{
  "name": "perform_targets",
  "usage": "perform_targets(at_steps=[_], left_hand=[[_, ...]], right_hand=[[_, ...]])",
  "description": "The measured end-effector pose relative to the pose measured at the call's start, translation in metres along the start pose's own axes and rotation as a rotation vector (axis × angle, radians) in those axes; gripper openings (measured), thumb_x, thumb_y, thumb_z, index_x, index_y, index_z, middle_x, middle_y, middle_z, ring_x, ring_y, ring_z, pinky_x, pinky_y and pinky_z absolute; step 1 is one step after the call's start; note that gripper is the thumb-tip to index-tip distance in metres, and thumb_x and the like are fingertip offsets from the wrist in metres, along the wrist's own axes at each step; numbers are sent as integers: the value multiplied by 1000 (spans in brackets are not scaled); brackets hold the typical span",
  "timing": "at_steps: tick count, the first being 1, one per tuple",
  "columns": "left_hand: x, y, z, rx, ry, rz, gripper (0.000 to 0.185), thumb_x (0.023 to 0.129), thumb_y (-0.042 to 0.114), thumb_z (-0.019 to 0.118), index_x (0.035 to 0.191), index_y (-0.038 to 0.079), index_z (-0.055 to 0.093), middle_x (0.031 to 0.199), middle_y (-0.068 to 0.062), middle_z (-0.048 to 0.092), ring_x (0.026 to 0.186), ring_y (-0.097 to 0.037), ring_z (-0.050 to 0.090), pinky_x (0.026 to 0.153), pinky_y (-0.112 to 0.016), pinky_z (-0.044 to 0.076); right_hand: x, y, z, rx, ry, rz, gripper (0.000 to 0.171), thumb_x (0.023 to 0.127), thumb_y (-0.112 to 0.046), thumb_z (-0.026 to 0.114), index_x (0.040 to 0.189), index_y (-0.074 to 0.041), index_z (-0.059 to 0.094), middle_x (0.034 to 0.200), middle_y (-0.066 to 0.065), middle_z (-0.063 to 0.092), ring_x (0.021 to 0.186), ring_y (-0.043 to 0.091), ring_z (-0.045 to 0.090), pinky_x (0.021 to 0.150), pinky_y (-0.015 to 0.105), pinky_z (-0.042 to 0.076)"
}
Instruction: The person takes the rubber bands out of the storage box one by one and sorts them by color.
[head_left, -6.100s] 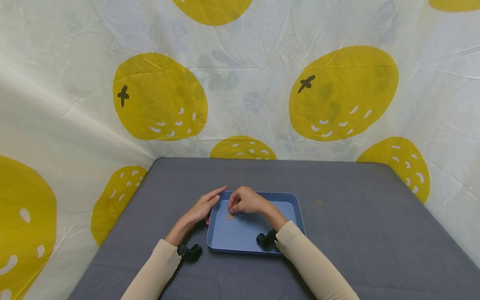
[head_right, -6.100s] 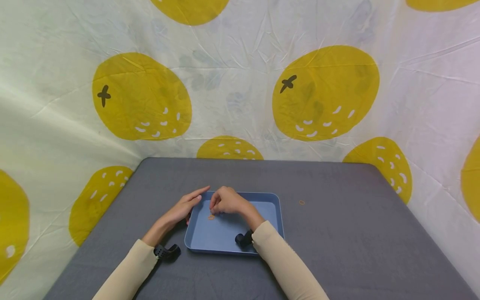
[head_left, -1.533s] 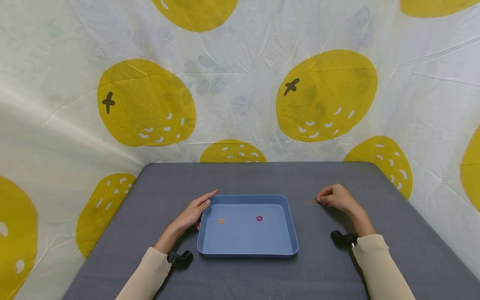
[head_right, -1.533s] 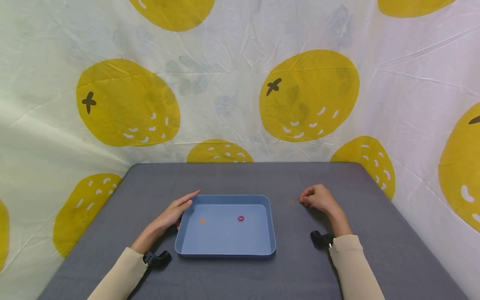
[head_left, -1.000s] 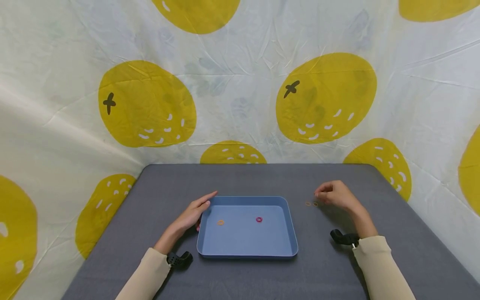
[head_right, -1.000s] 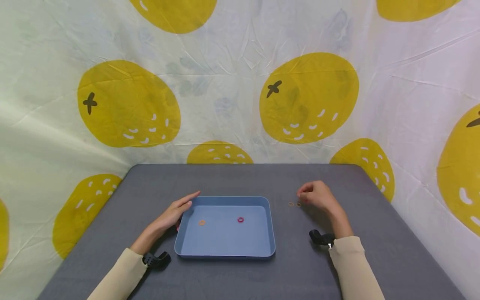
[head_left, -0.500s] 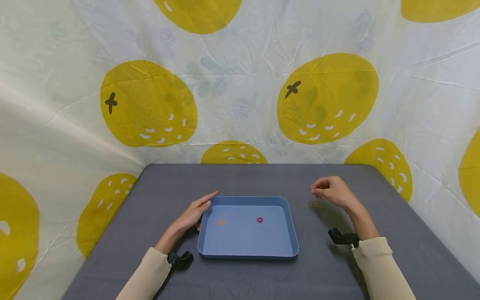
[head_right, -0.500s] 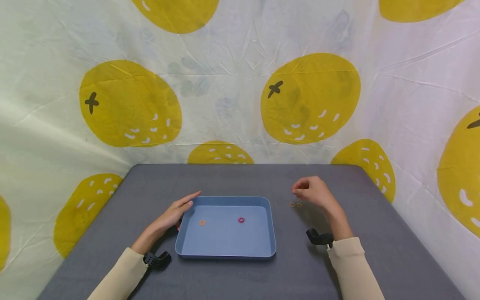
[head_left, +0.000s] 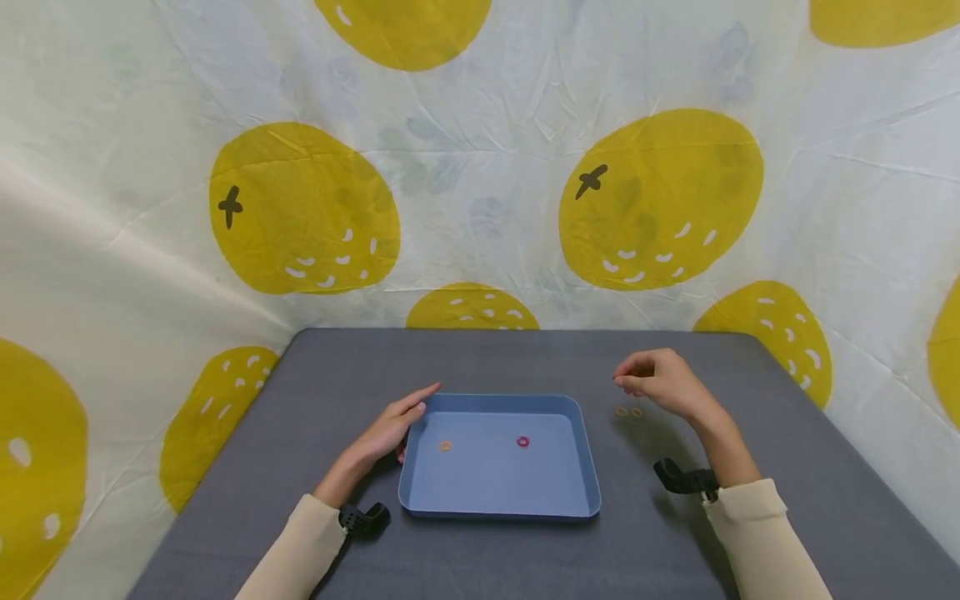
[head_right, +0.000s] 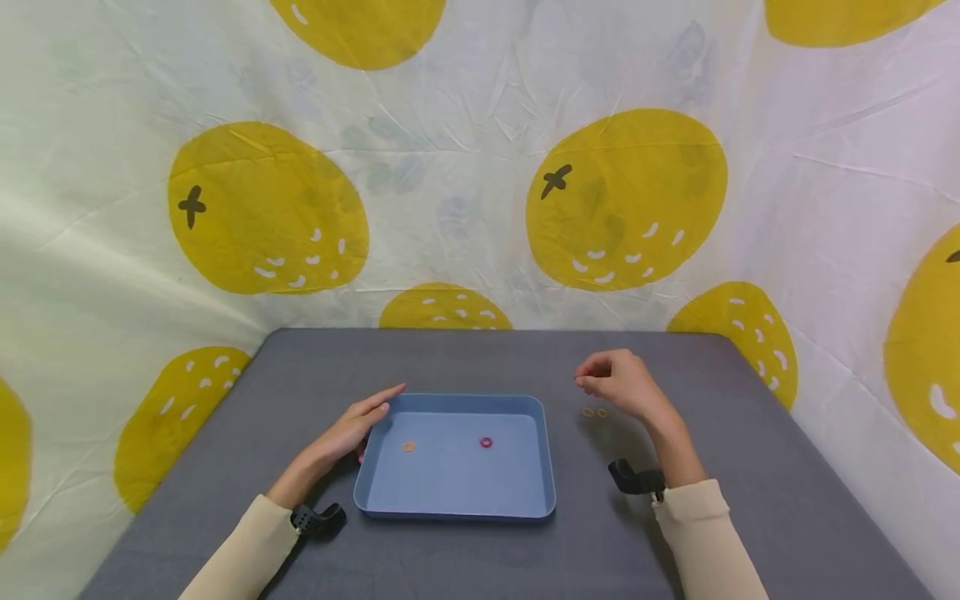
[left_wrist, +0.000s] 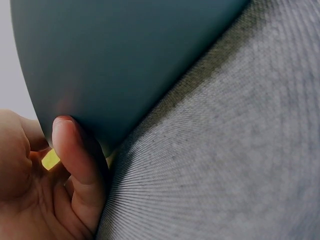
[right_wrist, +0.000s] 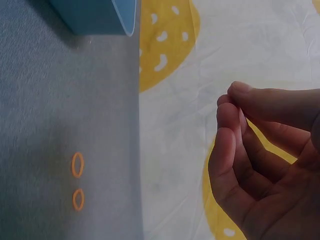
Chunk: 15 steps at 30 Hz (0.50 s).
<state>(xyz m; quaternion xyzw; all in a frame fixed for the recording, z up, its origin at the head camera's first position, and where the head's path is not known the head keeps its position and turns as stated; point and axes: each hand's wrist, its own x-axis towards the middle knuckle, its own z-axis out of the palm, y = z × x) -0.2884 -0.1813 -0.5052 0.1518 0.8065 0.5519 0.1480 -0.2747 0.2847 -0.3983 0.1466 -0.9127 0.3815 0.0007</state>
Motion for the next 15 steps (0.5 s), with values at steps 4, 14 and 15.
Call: perform_targets(at_steps=[4, 14, 15], left_hand=[[0, -2, 1, -6, -8, 8, 48, 114, 29, 38, 162, 27, 38, 148, -26, 50, 42, -15, 46, 44, -31, 46], [1, 1, 0, -16, -7, 3, 47, 114, 29, 37, 162, 28, 38, 160, -17, 40, 44, -15, 45, 46, -31, 45], [1, 1, 0, -16, -6, 2, 47, 114, 29, 37, 162, 28, 38, 161, -17, 40, 44, -14, 45, 46, -31, 45]], right_hand=[[2, -6, 6, 17, -8, -24, 14, 98, -13, 71, 103, -1, 76, 88, 8, 73, 72, 13, 62, 68, 29, 55], [22, -32, 29, 6, -38, -86, 10, 98, -11, 70, 100, -6, 78, 94, 10, 75, 82, 19, 68, 72, 28, 57], [25, -35, 32, 4, -45, -95, 9, 98, -11, 71, 99, -6, 78, 94, 11, 75, 81, 17, 68, 72, 28, 57]])
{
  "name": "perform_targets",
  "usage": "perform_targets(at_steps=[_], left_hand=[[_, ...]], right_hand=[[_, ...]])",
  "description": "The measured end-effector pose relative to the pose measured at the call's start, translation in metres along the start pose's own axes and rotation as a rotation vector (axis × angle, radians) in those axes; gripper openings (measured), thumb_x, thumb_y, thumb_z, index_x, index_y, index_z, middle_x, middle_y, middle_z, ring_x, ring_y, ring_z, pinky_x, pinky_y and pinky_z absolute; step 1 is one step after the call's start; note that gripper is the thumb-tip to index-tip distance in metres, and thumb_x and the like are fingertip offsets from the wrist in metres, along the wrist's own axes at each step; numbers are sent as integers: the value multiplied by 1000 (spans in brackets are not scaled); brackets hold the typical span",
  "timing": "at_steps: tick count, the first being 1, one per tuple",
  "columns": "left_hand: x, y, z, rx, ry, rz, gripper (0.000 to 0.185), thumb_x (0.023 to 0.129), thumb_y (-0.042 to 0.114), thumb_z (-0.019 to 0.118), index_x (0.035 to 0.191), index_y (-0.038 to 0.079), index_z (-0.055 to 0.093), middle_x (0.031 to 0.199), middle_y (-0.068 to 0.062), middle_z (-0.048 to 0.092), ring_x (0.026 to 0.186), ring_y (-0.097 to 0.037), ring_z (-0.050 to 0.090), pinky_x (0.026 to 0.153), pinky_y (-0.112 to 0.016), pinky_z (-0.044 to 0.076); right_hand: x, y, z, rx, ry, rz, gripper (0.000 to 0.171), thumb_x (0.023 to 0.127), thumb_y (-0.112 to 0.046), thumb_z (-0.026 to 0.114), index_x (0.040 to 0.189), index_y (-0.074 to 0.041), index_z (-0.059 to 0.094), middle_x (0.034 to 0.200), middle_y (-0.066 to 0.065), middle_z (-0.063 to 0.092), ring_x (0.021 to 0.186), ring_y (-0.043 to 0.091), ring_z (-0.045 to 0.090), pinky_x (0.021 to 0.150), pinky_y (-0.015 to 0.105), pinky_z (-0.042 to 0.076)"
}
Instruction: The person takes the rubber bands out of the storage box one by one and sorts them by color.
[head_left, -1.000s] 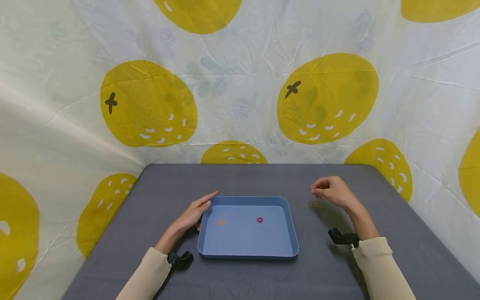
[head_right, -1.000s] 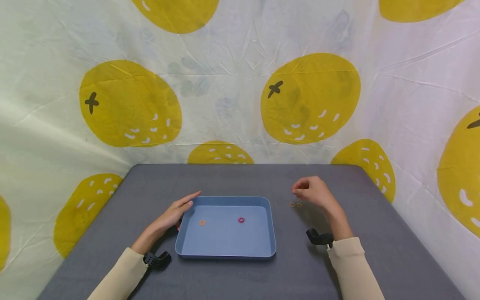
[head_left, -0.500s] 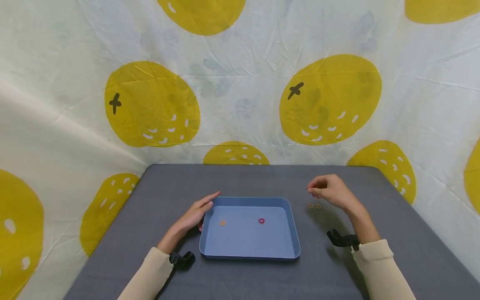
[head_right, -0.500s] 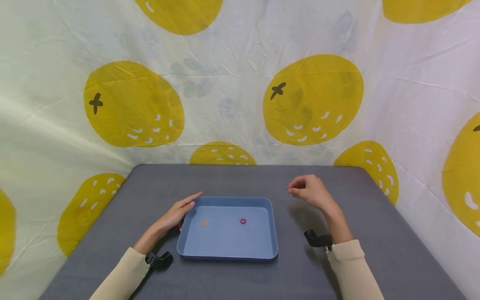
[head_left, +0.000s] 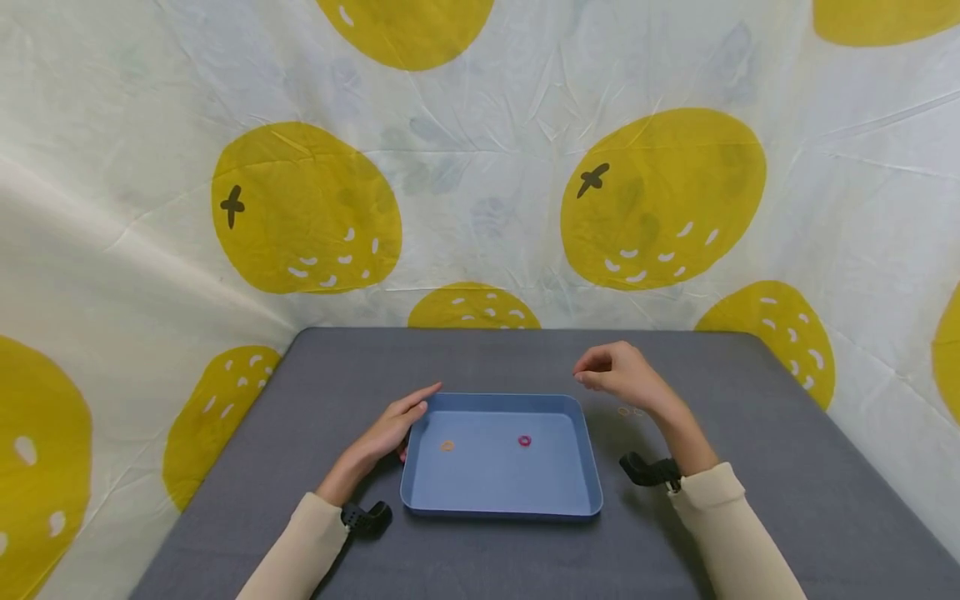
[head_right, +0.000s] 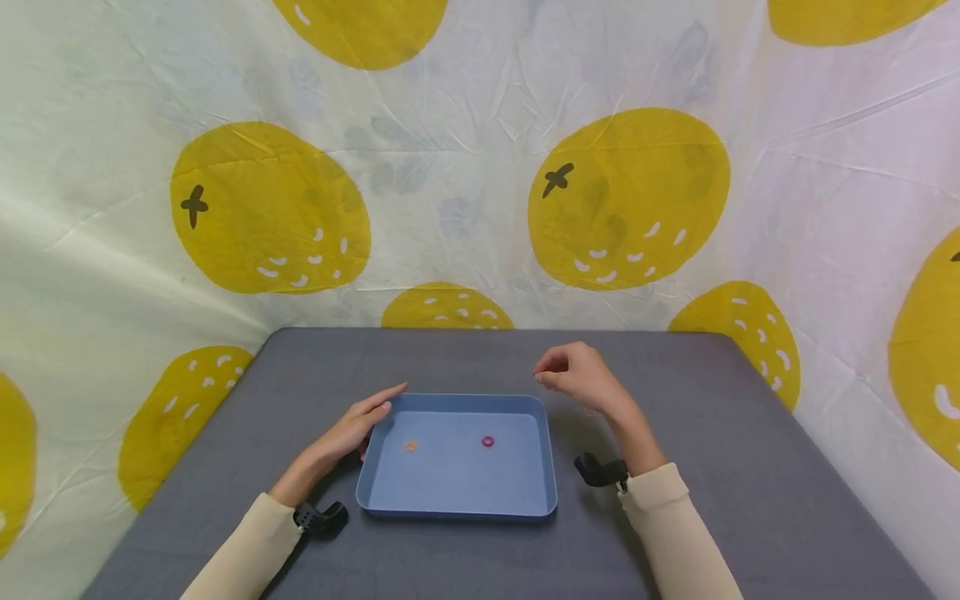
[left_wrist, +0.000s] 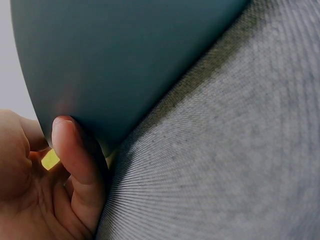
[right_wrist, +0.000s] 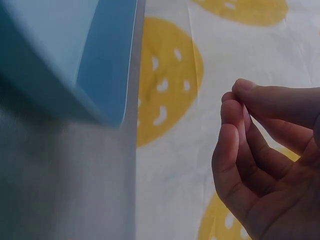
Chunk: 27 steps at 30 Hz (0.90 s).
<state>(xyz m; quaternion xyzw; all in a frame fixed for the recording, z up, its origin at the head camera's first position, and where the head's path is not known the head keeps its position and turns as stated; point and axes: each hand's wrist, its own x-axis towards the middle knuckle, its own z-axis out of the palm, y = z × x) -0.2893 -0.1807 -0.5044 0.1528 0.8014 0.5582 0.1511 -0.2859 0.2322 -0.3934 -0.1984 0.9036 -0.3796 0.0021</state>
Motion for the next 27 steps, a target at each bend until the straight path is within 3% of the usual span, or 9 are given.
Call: perform_targets(at_steps=[12, 19, 27], left_hand=[[0, 0, 0, -4, -3, 9, 48, 114, 30, 39, 162, 26, 38, 150, -24, 49, 43, -15, 47, 44, -31, 45], [1, -1, -1, 11, -1, -8, 48, 114, 34, 38, 162, 27, 38, 110, -29, 64, 43, -15, 48, 45, -30, 46], [1, 0, -2, -4, -10, -6, 49, 114, 34, 38, 162, 26, 37, 121, -27, 64, 44, -15, 49, 45, -31, 46]], right_hand=[[39, -40, 57, 39, -154, -97, 9, 95, -9, 73, 97, -4, 79, 93, 14, 78, 76, 20, 67, 70, 30, 53], [60, -53, 99, 68, -277, -144, 12, 96, -12, 73, 99, -2, 80, 92, 8, 78, 73, 10, 63, 69, 27, 53], [76, -63, 140, 61, -380, -182, 8, 91, -6, 75, 96, -3, 81, 87, 3, 78, 70, 5, 64, 67, 22, 54]])
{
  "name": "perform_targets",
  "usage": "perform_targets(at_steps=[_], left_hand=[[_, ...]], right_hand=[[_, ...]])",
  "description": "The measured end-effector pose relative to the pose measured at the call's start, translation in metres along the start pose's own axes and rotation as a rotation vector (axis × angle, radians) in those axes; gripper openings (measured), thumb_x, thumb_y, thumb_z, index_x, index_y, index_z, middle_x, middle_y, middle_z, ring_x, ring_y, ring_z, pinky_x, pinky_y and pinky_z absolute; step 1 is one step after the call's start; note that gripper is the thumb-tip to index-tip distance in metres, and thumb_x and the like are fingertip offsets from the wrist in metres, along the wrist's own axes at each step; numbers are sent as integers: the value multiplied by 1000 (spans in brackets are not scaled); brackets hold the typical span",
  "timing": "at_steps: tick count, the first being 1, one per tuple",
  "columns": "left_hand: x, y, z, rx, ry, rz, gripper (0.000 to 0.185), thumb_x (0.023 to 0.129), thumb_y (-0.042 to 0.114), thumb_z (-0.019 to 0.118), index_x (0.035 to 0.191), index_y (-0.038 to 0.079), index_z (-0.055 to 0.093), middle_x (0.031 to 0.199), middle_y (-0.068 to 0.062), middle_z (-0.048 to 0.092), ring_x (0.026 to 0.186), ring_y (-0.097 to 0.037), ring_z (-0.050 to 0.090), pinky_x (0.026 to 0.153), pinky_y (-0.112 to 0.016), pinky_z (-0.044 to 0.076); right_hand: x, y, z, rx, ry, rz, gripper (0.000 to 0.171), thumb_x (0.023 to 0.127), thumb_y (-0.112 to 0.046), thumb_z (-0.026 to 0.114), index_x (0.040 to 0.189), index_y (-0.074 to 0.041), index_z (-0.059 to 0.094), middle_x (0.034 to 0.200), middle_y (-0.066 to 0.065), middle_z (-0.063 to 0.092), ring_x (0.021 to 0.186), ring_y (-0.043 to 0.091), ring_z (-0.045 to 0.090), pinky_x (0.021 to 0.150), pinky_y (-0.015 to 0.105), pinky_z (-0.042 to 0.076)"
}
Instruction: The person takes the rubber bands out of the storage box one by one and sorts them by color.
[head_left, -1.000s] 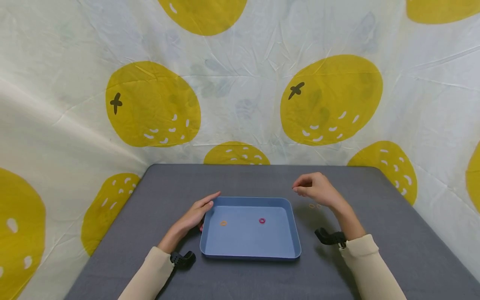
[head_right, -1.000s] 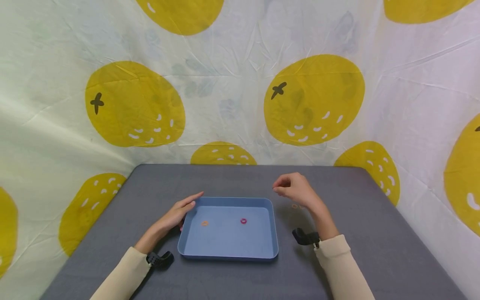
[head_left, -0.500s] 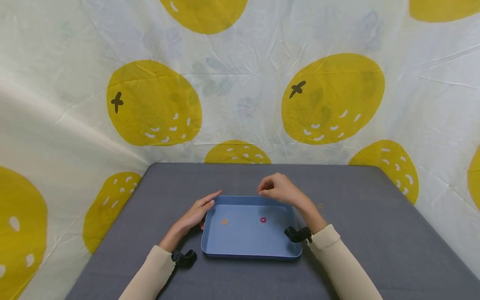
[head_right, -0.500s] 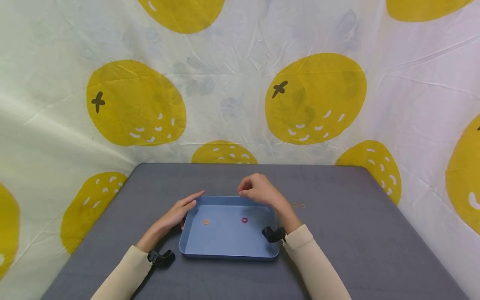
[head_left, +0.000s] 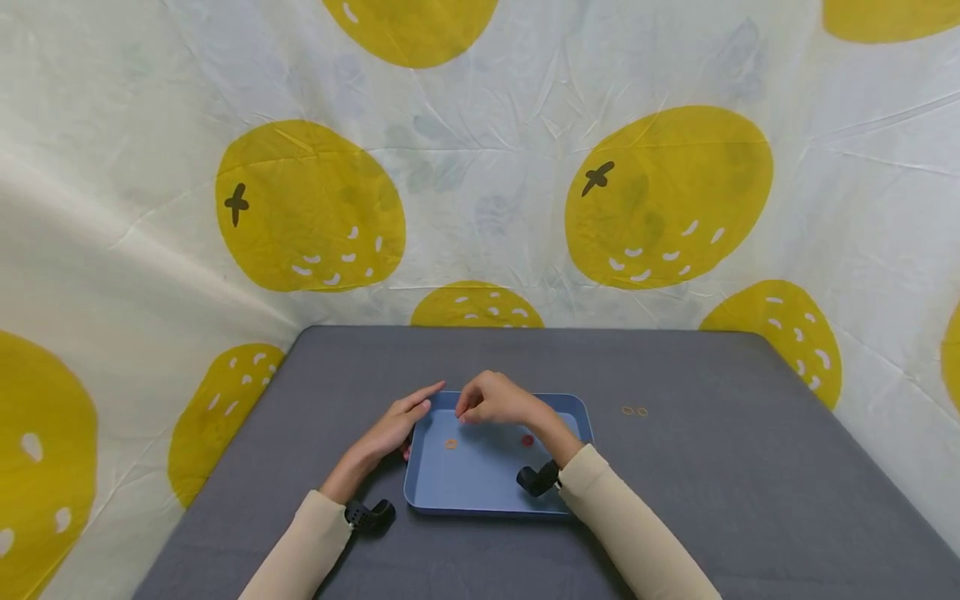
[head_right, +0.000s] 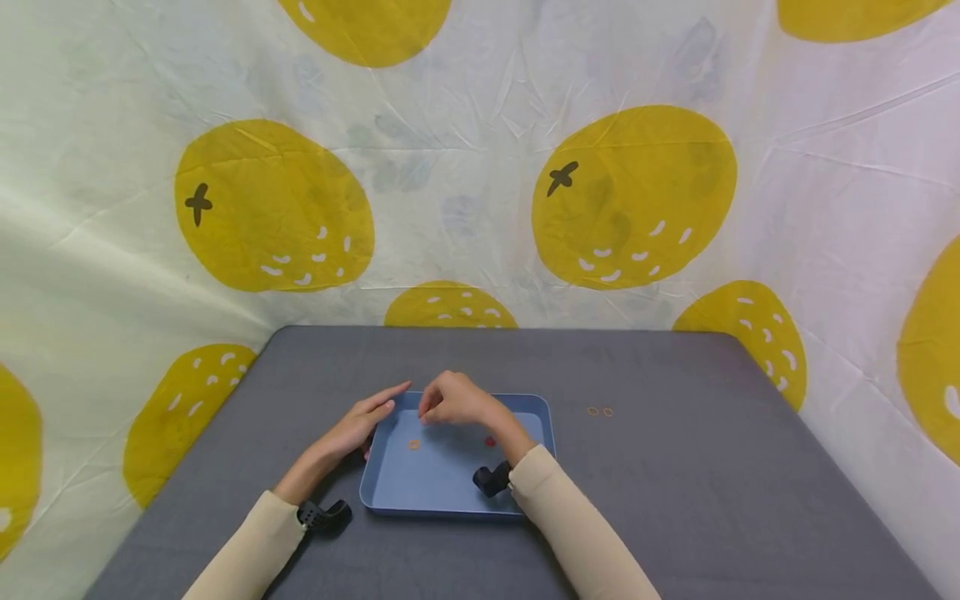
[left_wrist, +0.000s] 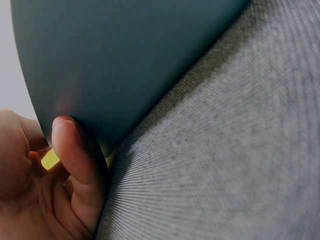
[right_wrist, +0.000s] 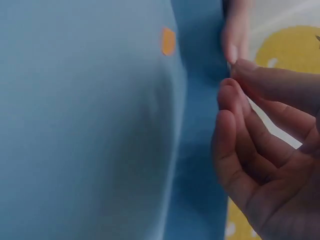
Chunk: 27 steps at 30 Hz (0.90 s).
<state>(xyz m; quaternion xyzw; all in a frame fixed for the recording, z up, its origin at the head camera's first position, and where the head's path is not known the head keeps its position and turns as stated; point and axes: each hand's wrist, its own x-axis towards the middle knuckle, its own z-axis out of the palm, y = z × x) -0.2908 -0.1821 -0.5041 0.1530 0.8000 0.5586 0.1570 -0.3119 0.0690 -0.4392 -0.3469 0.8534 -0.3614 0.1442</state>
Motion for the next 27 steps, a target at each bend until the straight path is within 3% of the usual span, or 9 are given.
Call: perform_targets(at_steps=[4, 9, 15, 20, 27], left_hand=[[0, -1, -1, -5, -1, 11, 49, 114, 34, 38, 162, 26, 37, 127, -26, 62, 45, -15, 49, 44, -30, 46], [0, -1, -1, -5, 6, 15, 48, 114, 33, 37, 162, 27, 38, 117, -29, 63, 44, -14, 48, 44, -29, 45], [0, -2, 0, 1, 13, 19, 47, 114, 30, 38, 161, 26, 40, 135, -27, 58, 43, -14, 49, 43, -29, 45], [0, -1, 0, -5, 19, 10, 47, 114, 29, 37, 161, 26, 39, 113, -29, 64, 43, -15, 48, 43, -29, 45], [1, -1, -1, 0, 22, 14, 48, 114, 29, 37, 162, 24, 38, 109, -22, 67, 43, -13, 48, 43, -28, 45]], right_hand=[[9, -1, 12, -15, -46, 11, 5, 88, -5, 79, 92, -6, 81, 85, 3, 77, 67, 4, 63, 64, 20, 53], [14, 0, 22, -11, -62, 35, 7, 86, -2, 80, 91, -7, 81, 82, 2, 77, 64, 4, 63, 60, 20, 53], [14, 0, 27, -18, -75, 23, 6, 85, -9, 85, 88, -7, 80, 78, 0, 75, 63, 4, 62, 59, 20, 50], [13, 0, 29, -20, -74, 20, 7, 85, -11, 85, 87, -7, 80, 78, 1, 75, 64, 5, 63, 60, 21, 50], [13, 2, 30, -35, -59, 32, 6, 84, -10, 85, 85, -8, 80, 75, -1, 74, 64, 4, 61, 60, 19, 49]])
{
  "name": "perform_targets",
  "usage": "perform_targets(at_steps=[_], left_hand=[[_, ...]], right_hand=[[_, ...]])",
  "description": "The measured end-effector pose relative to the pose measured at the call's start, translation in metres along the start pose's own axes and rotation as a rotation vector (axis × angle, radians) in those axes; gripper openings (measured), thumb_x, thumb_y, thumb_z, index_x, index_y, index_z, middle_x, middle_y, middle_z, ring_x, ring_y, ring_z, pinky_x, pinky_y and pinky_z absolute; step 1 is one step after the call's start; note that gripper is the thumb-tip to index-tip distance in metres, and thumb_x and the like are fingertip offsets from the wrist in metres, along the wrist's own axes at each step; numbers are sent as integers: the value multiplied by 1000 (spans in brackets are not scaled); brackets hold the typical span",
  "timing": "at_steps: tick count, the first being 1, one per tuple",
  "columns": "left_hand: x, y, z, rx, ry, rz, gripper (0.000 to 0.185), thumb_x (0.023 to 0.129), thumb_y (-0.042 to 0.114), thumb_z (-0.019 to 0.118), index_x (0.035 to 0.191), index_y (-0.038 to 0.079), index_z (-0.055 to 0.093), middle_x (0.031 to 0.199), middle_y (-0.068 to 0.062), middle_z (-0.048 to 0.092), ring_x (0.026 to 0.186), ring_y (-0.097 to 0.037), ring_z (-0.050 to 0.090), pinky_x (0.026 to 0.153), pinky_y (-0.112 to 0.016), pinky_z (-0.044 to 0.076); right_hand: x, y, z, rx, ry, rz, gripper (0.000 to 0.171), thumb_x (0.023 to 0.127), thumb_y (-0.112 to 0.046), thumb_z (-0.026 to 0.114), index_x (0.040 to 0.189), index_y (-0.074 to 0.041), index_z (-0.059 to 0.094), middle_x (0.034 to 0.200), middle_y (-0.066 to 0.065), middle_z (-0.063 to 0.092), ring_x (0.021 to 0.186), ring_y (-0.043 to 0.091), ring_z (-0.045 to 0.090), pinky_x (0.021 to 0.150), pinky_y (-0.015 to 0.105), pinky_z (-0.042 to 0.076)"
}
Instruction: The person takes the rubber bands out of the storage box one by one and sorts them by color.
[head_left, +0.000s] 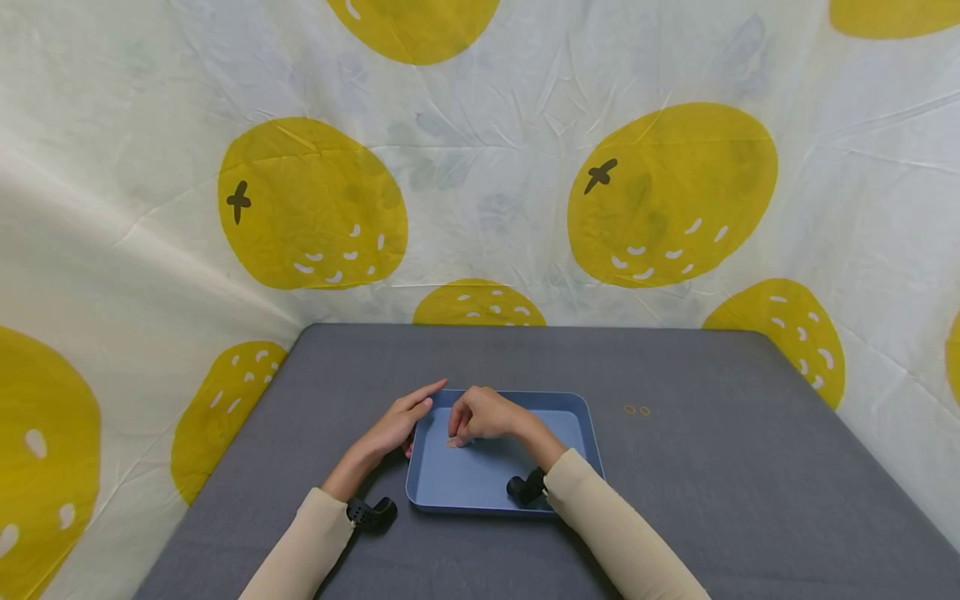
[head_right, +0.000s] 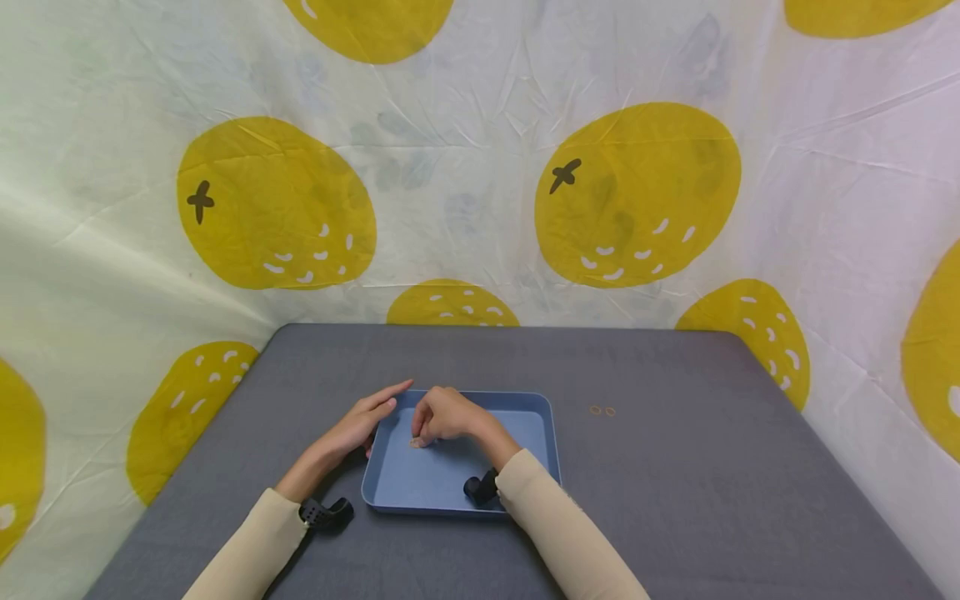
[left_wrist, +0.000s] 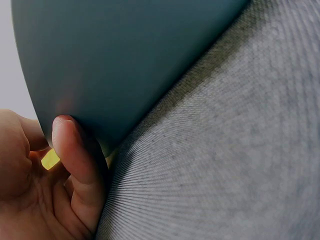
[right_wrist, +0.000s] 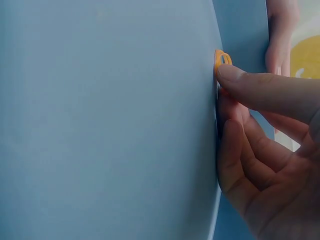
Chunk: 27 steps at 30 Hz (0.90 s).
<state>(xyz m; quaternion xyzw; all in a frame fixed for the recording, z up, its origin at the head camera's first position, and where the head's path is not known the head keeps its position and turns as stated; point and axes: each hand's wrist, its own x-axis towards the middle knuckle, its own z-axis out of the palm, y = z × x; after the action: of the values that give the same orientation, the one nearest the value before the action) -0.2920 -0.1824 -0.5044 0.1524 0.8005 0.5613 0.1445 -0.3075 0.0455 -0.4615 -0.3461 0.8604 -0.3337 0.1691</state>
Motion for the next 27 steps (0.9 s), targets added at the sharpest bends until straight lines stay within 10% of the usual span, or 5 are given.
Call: perform_targets(at_steps=[27], left_hand=[[0, 0, 1, 4, -2, 5, 47, 114, 30, 37, 162, 27, 38, 128, -29, 62, 42, -13, 48, 43, -28, 45]], right_hand=[[0, 8, -1, 22, 9, -20, 9, 85, -6, 83, 80, -11, 78, 75, -3, 73, 63, 5, 58, 59, 21, 48]])
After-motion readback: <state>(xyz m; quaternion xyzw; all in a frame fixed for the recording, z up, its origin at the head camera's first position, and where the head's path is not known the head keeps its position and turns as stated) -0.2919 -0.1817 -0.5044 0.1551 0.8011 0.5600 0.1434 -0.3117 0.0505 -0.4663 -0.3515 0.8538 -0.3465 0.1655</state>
